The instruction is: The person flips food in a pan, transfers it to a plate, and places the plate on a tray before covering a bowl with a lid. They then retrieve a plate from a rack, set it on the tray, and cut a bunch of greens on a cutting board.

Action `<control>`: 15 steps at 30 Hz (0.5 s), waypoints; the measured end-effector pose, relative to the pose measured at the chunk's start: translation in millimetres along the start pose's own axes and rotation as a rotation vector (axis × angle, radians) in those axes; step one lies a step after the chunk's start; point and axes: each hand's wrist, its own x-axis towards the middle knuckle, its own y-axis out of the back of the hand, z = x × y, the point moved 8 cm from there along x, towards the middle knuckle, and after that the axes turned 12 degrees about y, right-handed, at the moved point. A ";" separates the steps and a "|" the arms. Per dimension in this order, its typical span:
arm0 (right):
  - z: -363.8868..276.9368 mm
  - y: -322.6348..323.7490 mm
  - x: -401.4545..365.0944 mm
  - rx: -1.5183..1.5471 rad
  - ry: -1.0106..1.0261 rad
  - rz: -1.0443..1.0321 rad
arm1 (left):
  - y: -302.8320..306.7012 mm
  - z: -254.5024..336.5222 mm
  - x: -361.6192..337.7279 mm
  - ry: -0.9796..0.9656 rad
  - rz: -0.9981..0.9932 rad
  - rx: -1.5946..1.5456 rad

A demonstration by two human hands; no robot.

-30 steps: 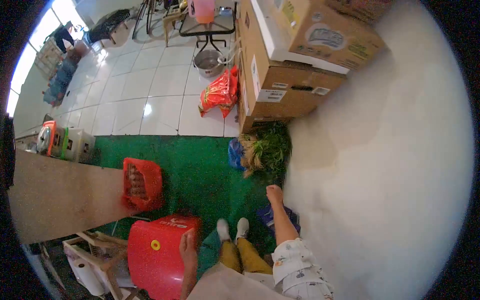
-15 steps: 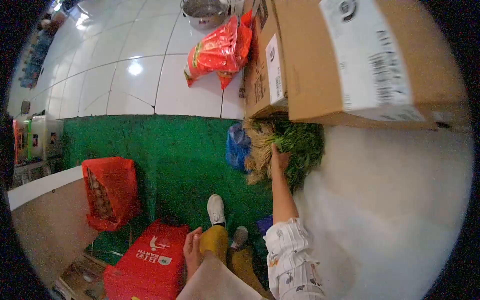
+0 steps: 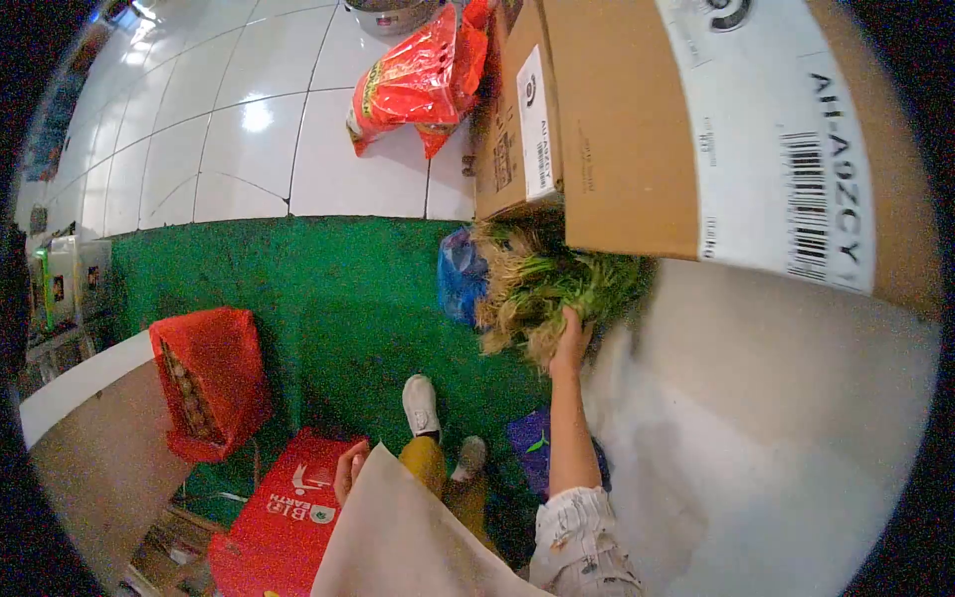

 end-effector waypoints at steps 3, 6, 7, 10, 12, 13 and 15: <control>-22.0 35.2 -21.0 0.206 0.023 -0.101 | -10.1 14.2 -16.9 0.008 0.017 0.015; -57.4 62.3 -62.0 0.492 0.027 -0.175 | -16.8 31.3 -41.8 0.001 0.010 0.011; -74.5 68.6 -81.7 0.619 -0.001 -0.174 | -17.9 34.1 -48.9 -0.011 0.005 0.002; -109.4 99.2 -130.8 0.694 0.023 -0.298 | -11.7 41.7 -78.8 -0.076 -0.006 -0.075; -124.7 127.1 -156.9 0.706 0.022 -0.246 | -5.5 59.2 -108.8 -0.222 0.003 -0.009; -132.5 136.6 -174.3 0.748 0.006 -0.345 | -0.8 63.4 -126.8 -0.246 0.007 -0.022; -147.7 157.5 -215.1 0.729 -0.052 -0.358 | 12.6 70.0 -164.1 -0.259 0.024 -0.009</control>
